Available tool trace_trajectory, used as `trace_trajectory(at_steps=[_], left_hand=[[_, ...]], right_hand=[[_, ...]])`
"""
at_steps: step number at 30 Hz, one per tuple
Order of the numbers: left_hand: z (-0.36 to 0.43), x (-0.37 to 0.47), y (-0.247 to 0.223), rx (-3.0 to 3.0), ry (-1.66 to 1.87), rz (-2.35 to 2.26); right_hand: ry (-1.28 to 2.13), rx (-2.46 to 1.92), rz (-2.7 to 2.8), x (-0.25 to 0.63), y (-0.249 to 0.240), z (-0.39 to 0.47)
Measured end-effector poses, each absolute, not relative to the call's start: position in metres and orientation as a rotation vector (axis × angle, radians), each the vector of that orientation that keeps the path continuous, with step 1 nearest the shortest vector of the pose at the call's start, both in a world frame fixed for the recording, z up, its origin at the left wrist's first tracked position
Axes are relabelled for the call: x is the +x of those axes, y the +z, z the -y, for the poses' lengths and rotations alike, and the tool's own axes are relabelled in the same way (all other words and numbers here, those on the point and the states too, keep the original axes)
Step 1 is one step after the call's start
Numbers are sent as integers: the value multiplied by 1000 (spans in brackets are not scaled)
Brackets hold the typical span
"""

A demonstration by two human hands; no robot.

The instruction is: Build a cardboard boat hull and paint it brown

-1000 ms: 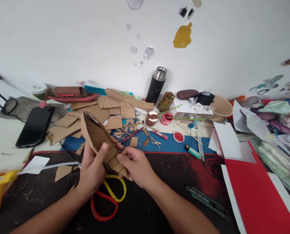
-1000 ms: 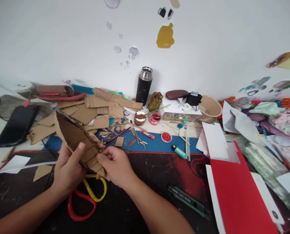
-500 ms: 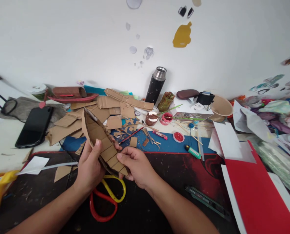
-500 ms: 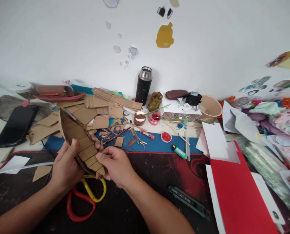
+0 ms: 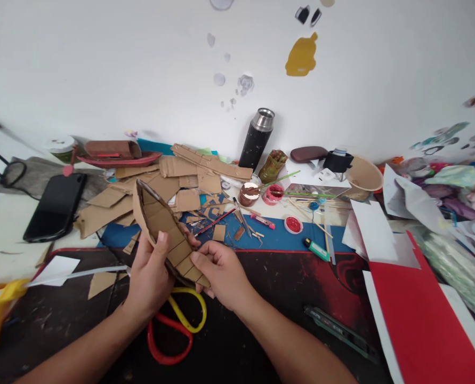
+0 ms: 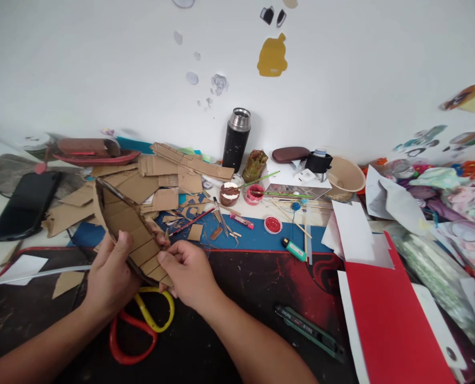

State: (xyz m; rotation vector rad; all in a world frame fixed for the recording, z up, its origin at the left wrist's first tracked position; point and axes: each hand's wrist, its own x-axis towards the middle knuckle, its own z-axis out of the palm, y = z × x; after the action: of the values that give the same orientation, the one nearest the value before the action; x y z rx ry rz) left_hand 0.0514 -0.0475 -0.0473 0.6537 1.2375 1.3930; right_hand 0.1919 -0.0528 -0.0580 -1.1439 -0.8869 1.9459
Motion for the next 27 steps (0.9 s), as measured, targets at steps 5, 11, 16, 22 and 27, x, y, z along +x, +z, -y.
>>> trace_trajectory(at_steps=[5,11,16,22,27], left_hand=[[50,50,-49,622,1332,-1181],[44,47,-44,640,1380,-1171],[43,50,-36,675,1334,-1203],[46,50,-40,754,1318,-1226],[44,51,-40,739,1312,-1250]], right_hand=[[1914,-1138,908,191,-54,53],[1929,-1117,939,194,-52,53],[1925,-1136,966,195,-54,53],[1827,-1235,1135,199,-49,52],[1658,-1354,1336,203,-49,50]])
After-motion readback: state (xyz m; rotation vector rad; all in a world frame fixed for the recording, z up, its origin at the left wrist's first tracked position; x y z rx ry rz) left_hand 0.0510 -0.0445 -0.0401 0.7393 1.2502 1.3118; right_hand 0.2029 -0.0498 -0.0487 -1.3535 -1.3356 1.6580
